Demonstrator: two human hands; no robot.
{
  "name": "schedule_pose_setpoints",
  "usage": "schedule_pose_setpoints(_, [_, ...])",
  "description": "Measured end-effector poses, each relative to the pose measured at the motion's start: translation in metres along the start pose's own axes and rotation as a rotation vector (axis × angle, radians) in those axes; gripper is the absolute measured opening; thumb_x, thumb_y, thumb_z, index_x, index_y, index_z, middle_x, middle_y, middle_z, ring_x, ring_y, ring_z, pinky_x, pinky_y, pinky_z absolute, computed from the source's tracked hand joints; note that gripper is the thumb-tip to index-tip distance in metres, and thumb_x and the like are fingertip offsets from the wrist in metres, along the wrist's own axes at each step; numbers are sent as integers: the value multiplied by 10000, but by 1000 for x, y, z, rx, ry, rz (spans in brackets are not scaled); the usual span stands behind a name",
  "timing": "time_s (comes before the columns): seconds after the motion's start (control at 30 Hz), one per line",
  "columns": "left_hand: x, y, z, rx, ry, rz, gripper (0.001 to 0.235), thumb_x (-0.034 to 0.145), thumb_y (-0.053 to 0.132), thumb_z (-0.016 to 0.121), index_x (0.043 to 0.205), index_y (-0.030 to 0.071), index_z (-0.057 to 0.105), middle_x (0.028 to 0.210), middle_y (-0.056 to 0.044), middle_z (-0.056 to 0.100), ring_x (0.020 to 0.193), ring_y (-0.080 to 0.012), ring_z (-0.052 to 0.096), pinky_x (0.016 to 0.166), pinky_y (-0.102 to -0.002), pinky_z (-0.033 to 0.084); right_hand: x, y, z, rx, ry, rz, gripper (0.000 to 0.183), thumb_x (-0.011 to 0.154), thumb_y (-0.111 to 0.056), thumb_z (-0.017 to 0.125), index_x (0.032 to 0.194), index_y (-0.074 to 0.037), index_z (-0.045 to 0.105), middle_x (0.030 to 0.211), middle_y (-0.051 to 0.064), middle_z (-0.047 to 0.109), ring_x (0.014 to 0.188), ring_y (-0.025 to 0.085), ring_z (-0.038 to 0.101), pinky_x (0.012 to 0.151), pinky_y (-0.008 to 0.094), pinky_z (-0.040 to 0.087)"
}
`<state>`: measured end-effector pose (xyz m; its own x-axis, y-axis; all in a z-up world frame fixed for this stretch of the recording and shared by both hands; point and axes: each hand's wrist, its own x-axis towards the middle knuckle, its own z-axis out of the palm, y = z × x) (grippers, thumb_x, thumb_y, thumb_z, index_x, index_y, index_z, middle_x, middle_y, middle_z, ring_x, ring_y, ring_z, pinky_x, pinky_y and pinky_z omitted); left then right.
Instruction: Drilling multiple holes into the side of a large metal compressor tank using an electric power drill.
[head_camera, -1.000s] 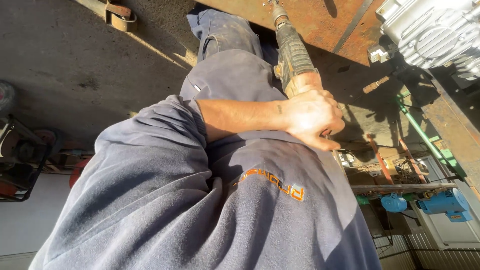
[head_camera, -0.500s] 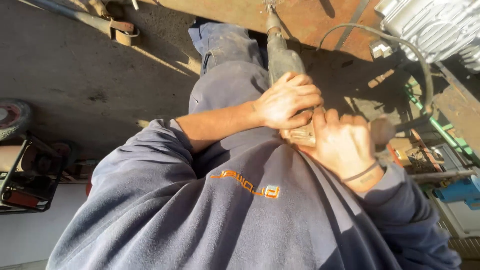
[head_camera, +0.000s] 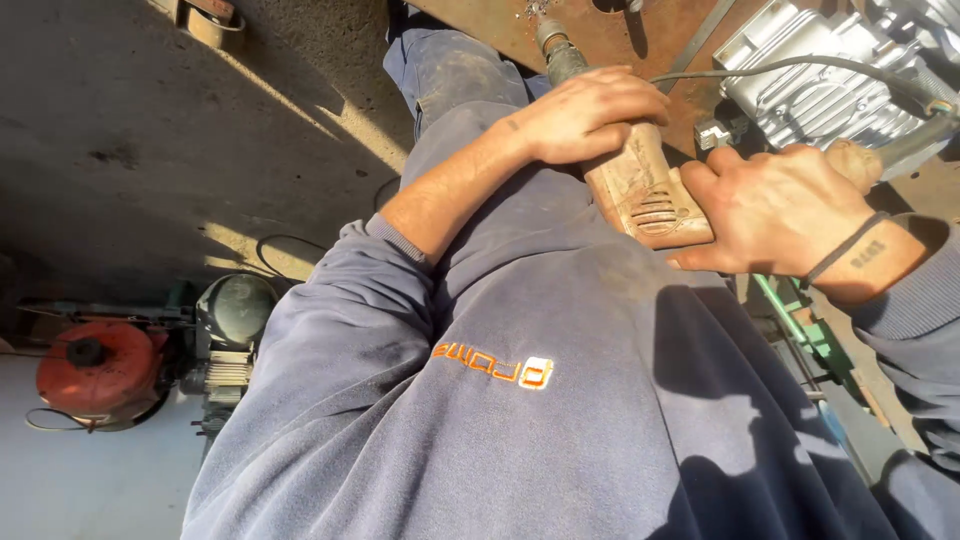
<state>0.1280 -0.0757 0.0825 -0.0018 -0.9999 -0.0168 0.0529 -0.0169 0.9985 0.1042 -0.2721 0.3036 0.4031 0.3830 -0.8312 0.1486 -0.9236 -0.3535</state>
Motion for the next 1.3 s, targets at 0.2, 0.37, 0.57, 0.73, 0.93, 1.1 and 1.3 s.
schedule_pose_setpoints(0.2, [-53, 1, 52, 201, 465, -64, 906, 731, 53, 726, 1581, 82, 415, 1647, -178, 383, 1546, -344, 347, 1286, -509, 279, 10, -9, -29, -174, -228, 21, 781, 728, -825, 627, 970, -85, 686, 830, 95, 668, 627, 306, 704, 544, 411, 571])
schedule_pose_setpoints(0.37, [-30, -31, 88, 194, 788, -78, 988, 730, 241, 912, 1550, 76, 385, 1625, -180, 378, 1524, -337, 360, 1272, -550, 276, 32, -12, -46, -324, -360, 103, 809, 720, -882, 582, 1058, -163, 733, 885, 68, 711, 721, 290, 737, 622, 412, 584])
schedule_pose_setpoints(0.57, [-32, -32, 91, 242, 1087, 58, 698, 886, 312, 934, 1420, 118, 527, 1539, -89, 529, 1465, -309, 507, 1264, -501, 395, 25, -45, -44, -347, -347, 185, 763, 724, -867, 602, 1041, -189, 749, 828, 80, 716, 737, 290, 738, 641, 419, 585])
schedule_pose_setpoints(0.73, [-50, -23, 93, 287, 970, 54, 653, 878, 298, 890, 1412, 81, 584, 1516, -110, 548, 1434, -317, 522, 1226, -507, 419, 8, -55, -30, -268, -116, 98, 693, 731, -780, 672, 1015, -150, 726, 802, 102, 684, 609, 313, 697, 547, 419, 565])
schedule_pose_setpoints(0.93, [-39, -16, 87, 278, 961, 20, 699, 835, 343, 894, 1402, 79, 583, 1487, -114, 563, 1400, -319, 536, 1188, -518, 424, 12, -43, -44, -255, -145, 106, 719, 703, -781, 676, 956, -109, 693, 804, 87, 698, 672, 325, 702, 548, 434, 556])
schedule_pose_setpoints(1.1, [-33, -24, 84, 335, 1005, 19, 682, 867, 302, 877, 1434, 84, 567, 1515, -122, 549, 1422, -316, 529, 1204, -498, 435, 16, -33, -49, -210, -164, 102, 697, 698, -742, 686, 935, -87, 670, 802, 128, 694, 689, 361, 699, 593, 478, 562])
schedule_pose_setpoints(1.3, [-32, -17, 83, 302, 1009, 7, 690, 850, 296, 877, 1425, 80, 563, 1501, -117, 558, 1408, -324, 533, 1193, -505, 432, 17, -25, -48, -218, -193, 78, 662, 678, -689, 742, 914, -77, 656, 800, 131, 692, 662, 358, 697, 591, 475, 562])
